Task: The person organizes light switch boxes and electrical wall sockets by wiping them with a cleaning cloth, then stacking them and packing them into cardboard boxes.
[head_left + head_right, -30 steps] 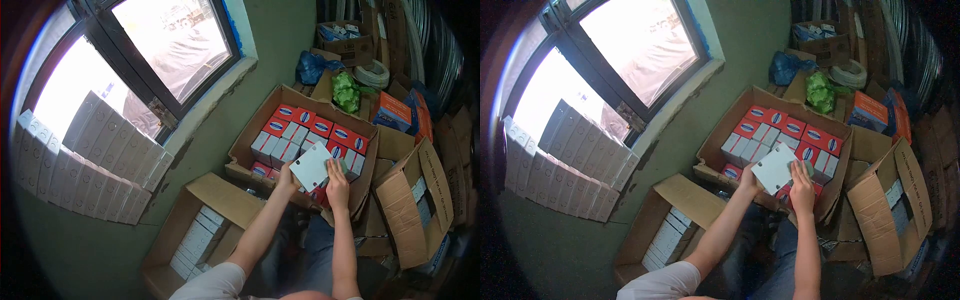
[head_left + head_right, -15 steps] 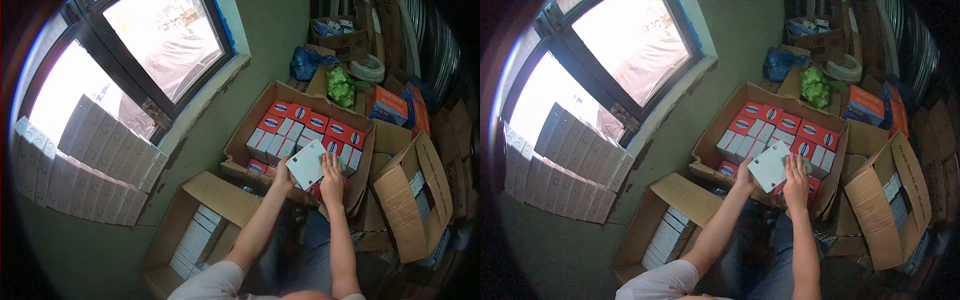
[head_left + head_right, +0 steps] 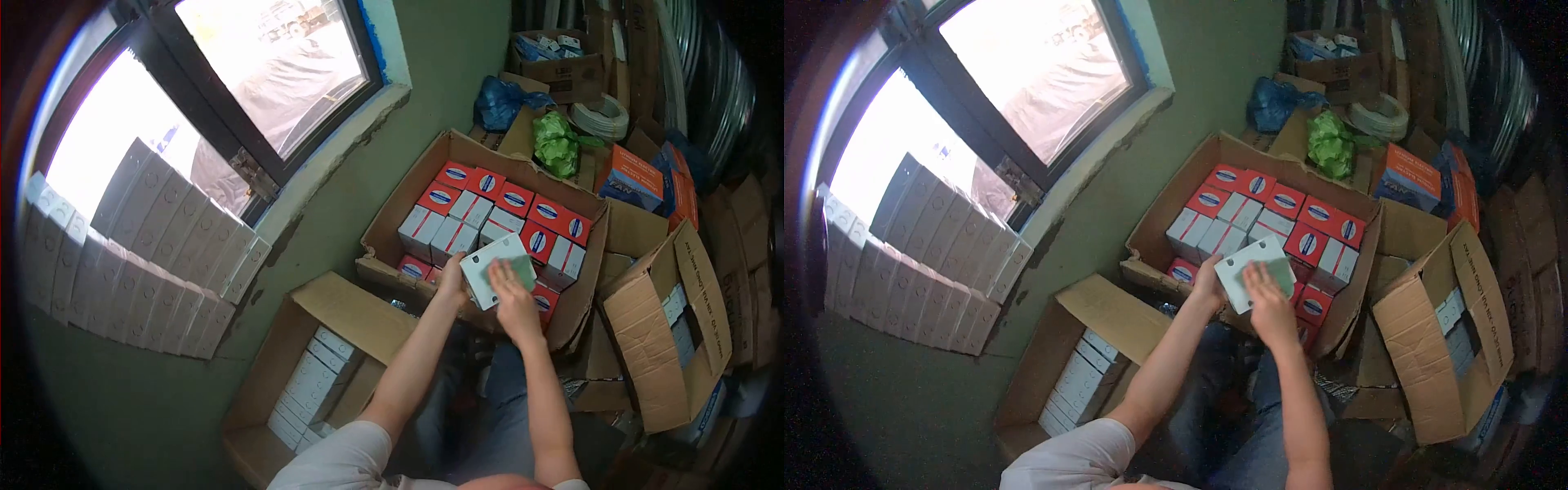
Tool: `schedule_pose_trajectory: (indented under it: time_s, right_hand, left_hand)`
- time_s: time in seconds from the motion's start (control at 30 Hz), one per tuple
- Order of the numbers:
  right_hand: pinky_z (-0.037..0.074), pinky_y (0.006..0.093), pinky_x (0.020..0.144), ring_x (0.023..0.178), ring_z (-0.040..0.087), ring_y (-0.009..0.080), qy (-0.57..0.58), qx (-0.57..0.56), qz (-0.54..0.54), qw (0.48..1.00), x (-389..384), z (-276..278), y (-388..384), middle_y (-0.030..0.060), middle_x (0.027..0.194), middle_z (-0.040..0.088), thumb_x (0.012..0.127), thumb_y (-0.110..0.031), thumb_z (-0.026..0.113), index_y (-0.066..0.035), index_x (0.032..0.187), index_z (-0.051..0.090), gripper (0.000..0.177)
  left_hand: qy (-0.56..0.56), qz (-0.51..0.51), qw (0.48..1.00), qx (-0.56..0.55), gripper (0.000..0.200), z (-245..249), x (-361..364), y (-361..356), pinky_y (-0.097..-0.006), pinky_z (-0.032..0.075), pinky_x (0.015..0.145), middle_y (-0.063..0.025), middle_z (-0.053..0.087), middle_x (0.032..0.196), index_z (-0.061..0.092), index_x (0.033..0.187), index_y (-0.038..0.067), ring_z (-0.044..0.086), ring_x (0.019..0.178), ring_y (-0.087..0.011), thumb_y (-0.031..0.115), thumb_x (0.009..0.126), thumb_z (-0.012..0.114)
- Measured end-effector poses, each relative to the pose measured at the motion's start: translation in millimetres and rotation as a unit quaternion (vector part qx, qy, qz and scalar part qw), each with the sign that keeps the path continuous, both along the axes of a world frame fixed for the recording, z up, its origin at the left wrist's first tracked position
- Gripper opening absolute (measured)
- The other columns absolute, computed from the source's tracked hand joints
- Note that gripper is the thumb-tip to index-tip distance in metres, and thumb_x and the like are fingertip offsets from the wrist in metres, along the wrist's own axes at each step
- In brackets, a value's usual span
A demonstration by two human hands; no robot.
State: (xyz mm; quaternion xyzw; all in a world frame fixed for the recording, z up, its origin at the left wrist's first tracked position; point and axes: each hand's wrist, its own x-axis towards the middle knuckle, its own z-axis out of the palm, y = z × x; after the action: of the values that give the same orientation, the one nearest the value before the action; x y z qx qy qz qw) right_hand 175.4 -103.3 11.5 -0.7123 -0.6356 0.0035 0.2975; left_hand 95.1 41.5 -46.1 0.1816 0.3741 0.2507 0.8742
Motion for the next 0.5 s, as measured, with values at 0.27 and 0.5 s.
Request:
schedule_pose_trajectory:
  time_s: [0.27, 0.5]
  right_hand:
    - [0.044, 0.0386, 0.101, 0.127, 0.047, 0.0282, -0.014, 0.038, -0.074, 0.996, 17, 2, -6, 0.0116, 0.135, 0.052, 0.077, 0.01, 0.045, -0.003, 0.127, 0.056, 0.053]
    - [0.046, 0.0396, 0.096, 0.122, 0.052, 0.0286, -0.007, 0.062, 0.019, 0.998, -27, -10, -5, 0.0121, 0.128, 0.057, 0.078, 0.008, 0.046, -0.003, 0.121, 0.06, 0.046]
  left_hand:
    - [0.005, -0.046, 0.999, -0.013, 0.043, -2, -8, 10, -0.0454, 0.047, 0.09, -0.0136, 0.063, 0.109, 0.058, 0.113, 0.004, 0.061, 0.099, -0.0288, 0.037, 0.095, 0.037]
    - [0.085, -0.053, 0.995, 0.026, 0.037, -4, 7, -6, -0.0437, 0.049, 0.086, -0.0116, 0.065, 0.098, 0.058, 0.105, 0.004, 0.061, 0.093, -0.0265, 0.035, 0.095, 0.04]
